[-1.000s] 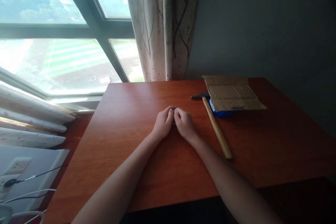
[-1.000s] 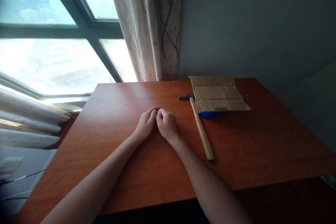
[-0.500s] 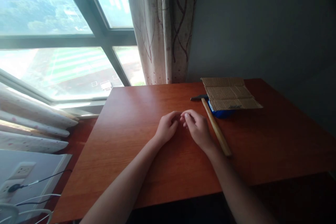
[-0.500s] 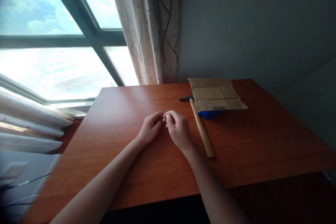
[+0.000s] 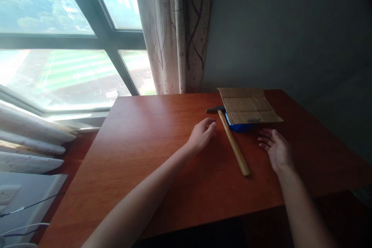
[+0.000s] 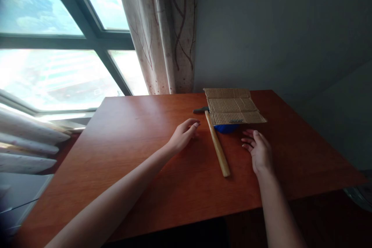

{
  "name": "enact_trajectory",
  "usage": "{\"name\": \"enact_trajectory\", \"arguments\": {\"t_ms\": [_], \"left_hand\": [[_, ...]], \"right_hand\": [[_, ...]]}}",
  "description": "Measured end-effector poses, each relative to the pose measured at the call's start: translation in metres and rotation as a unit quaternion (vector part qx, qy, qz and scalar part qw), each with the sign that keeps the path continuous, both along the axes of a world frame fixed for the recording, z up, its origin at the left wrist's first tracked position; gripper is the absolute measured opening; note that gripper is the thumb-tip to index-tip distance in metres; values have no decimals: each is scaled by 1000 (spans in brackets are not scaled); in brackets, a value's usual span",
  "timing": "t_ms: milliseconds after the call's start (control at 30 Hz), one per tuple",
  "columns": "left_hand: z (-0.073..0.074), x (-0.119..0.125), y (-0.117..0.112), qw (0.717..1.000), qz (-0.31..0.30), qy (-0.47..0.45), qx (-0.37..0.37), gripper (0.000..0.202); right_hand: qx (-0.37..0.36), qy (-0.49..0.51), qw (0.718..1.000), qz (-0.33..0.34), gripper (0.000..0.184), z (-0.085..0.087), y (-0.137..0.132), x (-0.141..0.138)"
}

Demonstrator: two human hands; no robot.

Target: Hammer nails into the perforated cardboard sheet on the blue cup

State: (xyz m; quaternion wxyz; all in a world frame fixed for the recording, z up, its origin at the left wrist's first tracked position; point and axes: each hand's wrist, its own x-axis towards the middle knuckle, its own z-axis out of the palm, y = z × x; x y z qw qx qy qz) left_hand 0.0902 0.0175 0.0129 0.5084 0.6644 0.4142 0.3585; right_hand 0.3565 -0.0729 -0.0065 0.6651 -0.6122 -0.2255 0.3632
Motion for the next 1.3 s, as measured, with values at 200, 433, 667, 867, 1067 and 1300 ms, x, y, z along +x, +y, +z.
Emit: {"name": "enact_trajectory", "arguments": {"t_ms": [200, 433, 667, 867, 1067, 1300], "left_hand": [[6, 48, 13, 997, 9, -52, -51, 44], [3, 69, 18, 993, 13, -58, -104, 49], [1, 80, 17, 985, -14, -101, -136, 53], [0, 74, 16, 984, -8, -117, -131, 52], [-11, 37, 18, 992, 53, -75, -90, 35], [-17, 5, 8, 997, 46, 4, -54, 29]], "right_hand": [[41, 69, 996, -24, 45, 1, 25, 7], [62, 40, 997, 16, 41, -1, 39, 0], [75, 69, 995, 11, 41, 4, 45, -11], [77, 27, 997, 8, 38, 2, 40, -12], [-94, -293, 948, 80, 32, -4, -15, -27], [-169, -591, 762, 203, 51, 4, -23, -86]]}}
